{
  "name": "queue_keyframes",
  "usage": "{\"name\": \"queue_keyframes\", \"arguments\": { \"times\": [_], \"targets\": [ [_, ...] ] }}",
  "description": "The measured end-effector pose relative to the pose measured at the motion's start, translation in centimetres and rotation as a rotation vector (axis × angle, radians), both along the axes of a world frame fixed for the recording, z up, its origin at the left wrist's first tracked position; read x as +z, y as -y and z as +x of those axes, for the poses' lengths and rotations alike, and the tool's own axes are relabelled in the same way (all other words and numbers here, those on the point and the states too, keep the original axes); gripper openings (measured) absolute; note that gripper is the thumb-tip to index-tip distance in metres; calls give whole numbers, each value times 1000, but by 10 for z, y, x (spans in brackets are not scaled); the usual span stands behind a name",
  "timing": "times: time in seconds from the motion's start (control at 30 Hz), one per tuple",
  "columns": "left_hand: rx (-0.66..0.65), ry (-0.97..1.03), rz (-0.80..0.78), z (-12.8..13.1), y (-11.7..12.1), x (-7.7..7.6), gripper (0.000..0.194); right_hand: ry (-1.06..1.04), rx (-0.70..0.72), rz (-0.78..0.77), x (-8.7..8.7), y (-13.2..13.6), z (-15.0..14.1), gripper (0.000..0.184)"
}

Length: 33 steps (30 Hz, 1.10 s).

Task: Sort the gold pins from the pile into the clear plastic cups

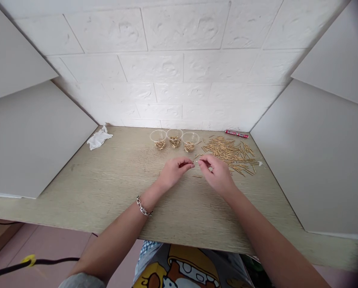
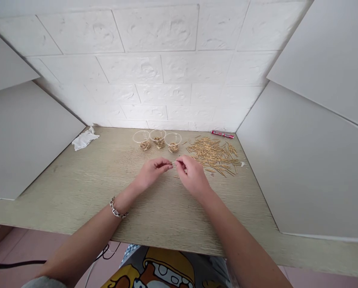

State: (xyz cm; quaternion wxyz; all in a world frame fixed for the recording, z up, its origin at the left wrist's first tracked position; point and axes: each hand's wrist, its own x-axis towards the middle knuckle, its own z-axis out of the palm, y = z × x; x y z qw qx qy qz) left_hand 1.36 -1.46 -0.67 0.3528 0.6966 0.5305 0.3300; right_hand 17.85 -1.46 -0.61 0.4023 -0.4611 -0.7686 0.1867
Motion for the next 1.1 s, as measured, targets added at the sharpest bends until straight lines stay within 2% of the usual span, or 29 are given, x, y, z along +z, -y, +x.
{"name": "queue_keyframes", "arguments": {
  "times": [0.3, 0.63, 0.87, 1.1],
  "targets": [
    [-36, -58, 89, 1, 2, -1, 20, -32, 1, 129, -5, 1, -1, 11],
    [-57, -159, 175, 0, 3, -3, 21, 51, 36, 142, -8, -1, 0, 13],
    [-83, -285, 362, -2, 3, -8, 23, 162, 64, 80, -5, 0, 1, 18],
    [-151, -469, 524, -7, 0, -13, 26, 160, 109, 8, -6, -4, 4, 18]
  ]
}}
